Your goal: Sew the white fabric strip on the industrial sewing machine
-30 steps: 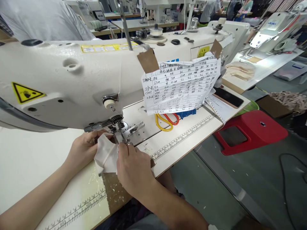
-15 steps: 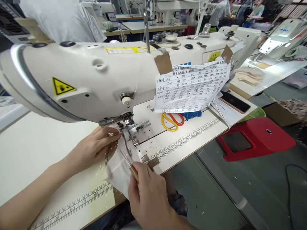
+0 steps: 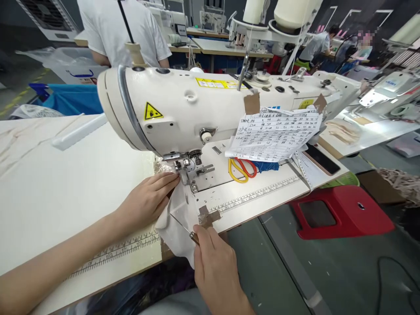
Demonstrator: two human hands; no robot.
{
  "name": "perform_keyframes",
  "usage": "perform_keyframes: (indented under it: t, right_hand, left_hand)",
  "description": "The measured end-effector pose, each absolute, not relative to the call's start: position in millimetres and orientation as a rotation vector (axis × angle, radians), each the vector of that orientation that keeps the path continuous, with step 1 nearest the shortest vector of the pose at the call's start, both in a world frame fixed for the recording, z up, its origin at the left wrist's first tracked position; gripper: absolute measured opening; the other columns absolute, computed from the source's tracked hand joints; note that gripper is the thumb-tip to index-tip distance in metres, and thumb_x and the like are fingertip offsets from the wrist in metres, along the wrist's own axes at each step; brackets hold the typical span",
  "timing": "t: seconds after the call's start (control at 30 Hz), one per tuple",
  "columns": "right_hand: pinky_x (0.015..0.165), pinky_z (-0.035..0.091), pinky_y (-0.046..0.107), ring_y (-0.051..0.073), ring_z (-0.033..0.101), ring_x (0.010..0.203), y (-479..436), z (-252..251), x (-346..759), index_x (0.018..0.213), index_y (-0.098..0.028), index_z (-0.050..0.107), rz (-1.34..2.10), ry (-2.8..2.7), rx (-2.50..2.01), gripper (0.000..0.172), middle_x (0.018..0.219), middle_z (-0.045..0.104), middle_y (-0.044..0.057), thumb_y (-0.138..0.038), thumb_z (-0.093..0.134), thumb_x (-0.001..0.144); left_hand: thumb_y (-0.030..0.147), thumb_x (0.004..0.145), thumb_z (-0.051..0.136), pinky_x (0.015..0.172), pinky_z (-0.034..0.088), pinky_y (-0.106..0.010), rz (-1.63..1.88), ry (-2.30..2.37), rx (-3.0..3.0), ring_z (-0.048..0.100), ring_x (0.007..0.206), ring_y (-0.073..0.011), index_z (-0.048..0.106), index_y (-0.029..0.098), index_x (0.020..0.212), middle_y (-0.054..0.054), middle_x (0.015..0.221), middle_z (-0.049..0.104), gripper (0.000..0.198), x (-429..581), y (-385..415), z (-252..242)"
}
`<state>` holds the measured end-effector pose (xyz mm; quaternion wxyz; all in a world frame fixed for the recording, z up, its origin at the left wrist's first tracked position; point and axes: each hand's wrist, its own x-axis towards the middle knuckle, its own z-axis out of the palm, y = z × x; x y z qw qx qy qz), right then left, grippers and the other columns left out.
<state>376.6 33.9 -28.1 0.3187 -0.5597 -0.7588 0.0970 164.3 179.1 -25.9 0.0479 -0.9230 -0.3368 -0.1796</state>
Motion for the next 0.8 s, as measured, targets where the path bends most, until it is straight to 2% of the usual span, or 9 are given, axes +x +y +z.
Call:
perform_keyframes:
  t: [0.23, 0.33, 0.47, 0.6, 0.8]
  right_hand:
    - [0.059, 0.055, 0.031, 0.021, 0.069, 0.073, 34, -25, 377, 0.122, -0.016, 0.054, 0.246, -2.027, -1.473, 0.034, 0.091, 0.066, 0.006, -0.005, 0.036, 0.096]
    - [0.058, 0.054, 0.031, 0.021, 0.069, 0.073, 38, -23, 376, 0.123, -0.016, 0.054, 0.248, -2.039, -1.49, 0.034, 0.092, 0.067, 0.006, -0.006, 0.036, 0.097]
    - [0.059, 0.054, 0.03, 0.021, 0.07, 0.075, 43, -21, 376, 0.123, -0.015, 0.054, 0.239, -2.041, -1.494, 0.033, 0.093, 0.067, 0.007, -0.006, 0.035, 0.098]
    - [0.062, 0.054, 0.03, 0.021, 0.069, 0.076, 47, -18, 375, 0.12, -0.015, 0.056, 0.25, -2.053, -1.506, 0.031, 0.091, 0.066, 0.006, -0.006, 0.035, 0.098]
    - [0.061, 0.051, 0.031, 0.021, 0.067, 0.073, 53, -16, 373, 0.12, -0.015, 0.055, 0.232, -2.067, -1.502, 0.031, 0.09, 0.064, 0.005, -0.006, 0.035, 0.098]
  left_hand:
    - [0.02, 0.1, 0.034, 0.102, 0.053, -0.048, -0.504, -1.055, -2.813, 0.053, 0.131, -0.0322, 0.06, 0.007, 0.137, -0.016, 0.136, 0.061, 0.047, 164, 182, -28]
    - [0.026, 0.102, 0.03, 0.104, 0.052, -0.05, -0.506, -1.092, -2.843, 0.052, 0.132, -0.0327, 0.059, 0.006, 0.137, -0.017, 0.138, 0.06, 0.05, 164, 183, -26]
    - [0.032, 0.105, 0.026, 0.113, 0.044, -0.05, -0.458, -1.111, -2.858, 0.046, 0.138, -0.032, 0.056, 0.002, 0.139, -0.018, 0.143, 0.055, 0.054, 166, 178, -21]
    - [0.037, 0.106, 0.025, 0.11, 0.045, -0.048, -0.453, -1.153, -2.796, 0.047, 0.135, -0.033, 0.056, 0.003, 0.138, -0.019, 0.142, 0.055, 0.056, 172, 173, -21]
    - [0.033, 0.106, 0.024, 0.114, 0.038, -0.049, -0.44, -1.126, -2.718, 0.045, 0.138, -0.0335, 0.053, 0.001, 0.14, -0.021, 0.145, 0.051, 0.055, 175, 167, -29]
